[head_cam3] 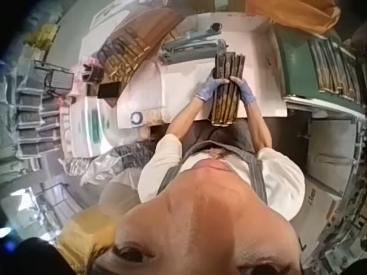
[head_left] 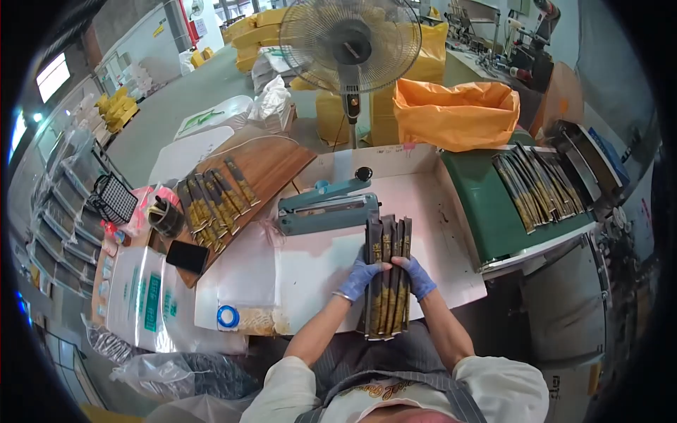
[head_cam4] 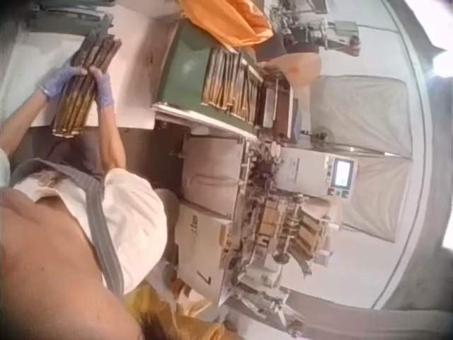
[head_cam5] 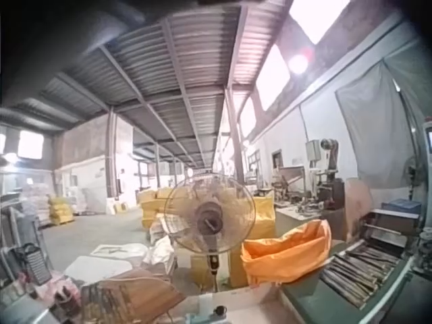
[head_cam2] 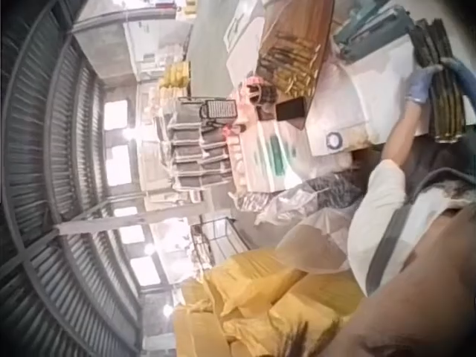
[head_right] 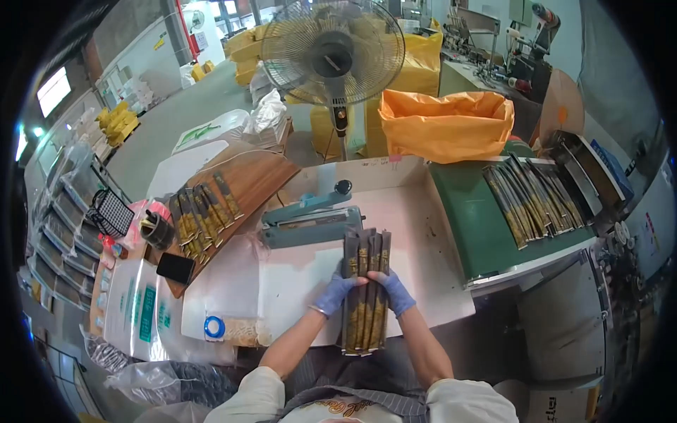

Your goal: Packaging bundles of incense sticks into plastic sleeves using a metal guide tool.

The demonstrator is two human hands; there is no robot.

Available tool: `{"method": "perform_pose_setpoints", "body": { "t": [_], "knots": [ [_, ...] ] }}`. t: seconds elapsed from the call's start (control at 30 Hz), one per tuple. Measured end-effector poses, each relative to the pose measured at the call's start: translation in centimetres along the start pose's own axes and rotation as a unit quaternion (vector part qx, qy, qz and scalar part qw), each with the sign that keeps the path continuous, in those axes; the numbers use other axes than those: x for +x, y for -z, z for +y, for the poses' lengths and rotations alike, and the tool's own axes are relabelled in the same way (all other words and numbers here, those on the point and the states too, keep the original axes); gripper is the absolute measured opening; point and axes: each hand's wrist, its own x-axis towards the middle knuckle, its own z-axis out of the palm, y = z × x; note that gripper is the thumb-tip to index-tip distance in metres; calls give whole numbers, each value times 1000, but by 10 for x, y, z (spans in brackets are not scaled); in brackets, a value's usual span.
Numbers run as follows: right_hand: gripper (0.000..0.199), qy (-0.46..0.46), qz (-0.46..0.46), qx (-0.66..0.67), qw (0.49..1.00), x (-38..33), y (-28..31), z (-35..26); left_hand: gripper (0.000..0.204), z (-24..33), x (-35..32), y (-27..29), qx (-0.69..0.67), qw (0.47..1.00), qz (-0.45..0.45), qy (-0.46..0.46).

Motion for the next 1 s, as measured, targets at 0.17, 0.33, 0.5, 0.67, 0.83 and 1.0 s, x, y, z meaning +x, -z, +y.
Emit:
{"method": "perform_pose_setpoints", "body": {
  "t": [0.17,0.33,0.5,0.67,0.83,1.0],
  "knots": [
    [79,262,-120,-144,947,-21,-94,-51,110,124,-37,-8,64,964,-101,-237],
    [120,362,-143,-233,891,-20,-111,-60,136,153,-58,-10,-46,969,-203,-131],
    [123,394,-263,-260,842,-7,-99,-38,147,80,-37,33,-30,984,-152,-90],
    [130,415,-218,-309,828,9,-92,-42,114,107,-43,3,-150,960,-201,-129],
    [127,429,-190,-233,852,-4,-127,-45,136,91,-18,46,-270,955,-114,37],
    [76,416,-213,-297,833,3,-120,-47,134,103,-48,21,60,964,-105,-238]
  ]
}}
